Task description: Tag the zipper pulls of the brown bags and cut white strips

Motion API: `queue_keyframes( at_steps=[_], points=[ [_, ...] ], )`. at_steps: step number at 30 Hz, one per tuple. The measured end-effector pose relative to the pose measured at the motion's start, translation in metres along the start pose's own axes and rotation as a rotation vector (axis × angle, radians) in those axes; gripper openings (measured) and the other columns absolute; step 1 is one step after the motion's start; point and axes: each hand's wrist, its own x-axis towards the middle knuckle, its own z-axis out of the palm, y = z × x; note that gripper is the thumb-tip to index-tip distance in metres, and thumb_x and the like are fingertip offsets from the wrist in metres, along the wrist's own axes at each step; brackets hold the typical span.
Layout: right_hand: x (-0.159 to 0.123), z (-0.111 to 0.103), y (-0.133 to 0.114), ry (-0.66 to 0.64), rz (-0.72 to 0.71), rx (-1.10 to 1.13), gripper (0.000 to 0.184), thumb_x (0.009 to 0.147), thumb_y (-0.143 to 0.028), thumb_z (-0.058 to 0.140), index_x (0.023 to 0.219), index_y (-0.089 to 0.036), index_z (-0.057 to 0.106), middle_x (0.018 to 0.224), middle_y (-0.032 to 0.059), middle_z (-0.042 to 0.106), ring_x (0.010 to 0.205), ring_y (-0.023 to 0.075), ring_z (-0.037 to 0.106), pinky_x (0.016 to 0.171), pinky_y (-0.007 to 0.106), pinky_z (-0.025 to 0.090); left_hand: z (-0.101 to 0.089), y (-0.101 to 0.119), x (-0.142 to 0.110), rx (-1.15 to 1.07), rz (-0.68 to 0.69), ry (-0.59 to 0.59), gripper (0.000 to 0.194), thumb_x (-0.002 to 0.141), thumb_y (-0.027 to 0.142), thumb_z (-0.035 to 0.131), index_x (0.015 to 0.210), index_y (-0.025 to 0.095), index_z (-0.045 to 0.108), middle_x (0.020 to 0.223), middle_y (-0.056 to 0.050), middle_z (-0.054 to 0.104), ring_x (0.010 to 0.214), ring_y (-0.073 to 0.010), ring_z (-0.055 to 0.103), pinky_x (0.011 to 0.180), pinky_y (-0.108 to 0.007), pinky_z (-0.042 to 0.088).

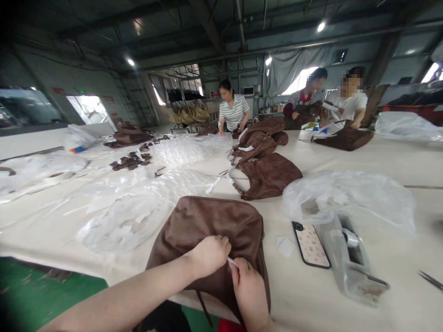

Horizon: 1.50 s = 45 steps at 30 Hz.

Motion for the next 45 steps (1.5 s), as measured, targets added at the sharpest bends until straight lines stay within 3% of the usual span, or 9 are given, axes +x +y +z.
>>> queue_keyframes(
  at_steps=[3, 8, 11, 14, 20, 28, 33, 39, 45],
  points=[
    [0.011, -0.005, -0.006, -0.013, 0.068, 0.041, 0.031, 0.098, -0.034, 0.039, 0.087, -0.019, 0.064, 0.077, 0.0083, 0.072, 0.067, 0.0203, 0.068, 0.058, 0.027, 0.039, 0.005, -0.008, -0.001, -0.055, -0.043, 0.037, 0.01, 0.081, 0.017, 0.055, 0.079, 0.014, 0.064, 0.08, -0.007, 0.064, 0.074, -0.0202, 0.061, 0.07, -0.031, 0.051],
    [0.036, -0.016, -0.013, -0.149, 0.252, 0.23, 0.027, 0.093, -0.031, 0.048, 0.073, -0.019, 0.063, 0.064, 0.0063, 0.07, 0.055, 0.0167, 0.065, 0.051, 0.024, 0.037, 0.01, -0.015, -0.003, -0.135, -0.081, 0.074, 0.009, 0.08, 0.02, 0.055, 0.077, 0.017, 0.062, 0.08, -0.004, 0.061, 0.076, -0.0186, 0.059, 0.072, -0.029, 0.049],
    [0.042, -0.016, -0.01, -0.225, 0.284, 0.329, 0.031, 0.093, -0.035, 0.047, 0.069, -0.02, 0.061, 0.056, 0.0005, 0.067, 0.042, 0.0125, 0.06, 0.043, 0.021, 0.036, 0.011, -0.019, -0.006, -0.168, -0.075, 0.078, 0.006, 0.08, 0.021, 0.056, 0.08, 0.018, 0.062, 0.082, -0.004, 0.061, 0.077, -0.0184, 0.059, 0.072, -0.029, 0.048],
    [0.038, -0.016, -0.008, -0.267, 0.268, 0.387, 0.028, 0.093, -0.029, 0.044, 0.074, -0.02, 0.062, 0.061, -0.0007, 0.07, 0.045, 0.0121, 0.062, 0.046, 0.02, 0.039, 0.012, -0.023, -0.006, -0.217, -0.08, 0.079, 0.009, 0.079, 0.028, 0.062, 0.083, 0.019, 0.062, 0.084, -0.002, 0.061, 0.076, -0.0177, 0.058, 0.071, -0.028, 0.047],
    [0.025, -0.017, -0.013, -0.195, 0.174, 0.188, 0.02, 0.086, -0.014, 0.047, 0.094, -0.018, 0.064, 0.086, 0.0079, 0.073, 0.081, 0.0207, 0.068, 0.068, 0.026, 0.042, 0.022, -0.023, -0.001, -0.214, -0.094, 0.077, 0.011, 0.084, 0.025, 0.061, 0.076, 0.018, 0.061, 0.08, -0.002, 0.061, 0.08, -0.0186, 0.058, 0.075, -0.029, 0.047],
    [0.02, -0.008, -0.009, -0.143, 0.13, 0.106, 0.019, 0.086, -0.015, 0.048, 0.095, -0.019, 0.064, 0.086, 0.0054, 0.073, 0.078, 0.0193, 0.067, 0.069, 0.027, 0.042, 0.022, -0.019, -0.004, -0.157, -0.126, 0.072, 0.018, 0.084, 0.035, 0.065, 0.083, 0.018, 0.06, 0.089, -0.004, 0.061, 0.088, -0.0213, 0.056, 0.081, -0.033, 0.047],
    [0.016, -0.002, -0.007, -0.091, 0.101, 0.06, 0.02, 0.087, -0.015, 0.045, 0.096, -0.018, 0.062, 0.085, 0.0056, 0.072, 0.075, 0.0191, 0.068, 0.066, 0.027, 0.044, 0.028, -0.008, -0.003, -0.036, -0.198, 0.071, 0.013, 0.086, 0.029, 0.061, 0.087, 0.016, 0.06, 0.094, -0.008, 0.061, 0.091, -0.0249, 0.055, 0.086, -0.039, 0.045],
    [0.012, 0.001, -0.009, -0.01, 0.054, 0.026, 0.017, 0.088, -0.017, 0.045, 0.098, -0.017, 0.058, 0.086, 0.0069, 0.073, 0.073, 0.0211, 0.07, 0.064, 0.029, 0.047, 0.037, 0.003, -0.001, -0.055, -0.276, 0.122, 0.01, 0.087, 0.024, 0.054, 0.089, 0.015, 0.06, 0.093, -0.009, 0.061, 0.09, -0.0258, 0.056, 0.085, -0.041, 0.045],
    [0.011, 0.001, -0.007, 0.053, 0.065, 0.15, 0.027, 0.092, -0.036, 0.05, 0.112, -0.018, 0.054, 0.084, 0.0045, 0.072, 0.068, 0.0198, 0.069, 0.06, 0.028, 0.048, 0.019, -0.026, -0.004, -0.366, -0.139, 0.084, 0.009, 0.087, 0.026, 0.058, 0.088, 0.019, 0.063, 0.087, -0.003, 0.062, 0.079, -0.0174, 0.059, 0.076, -0.028, 0.047]
  ],
)
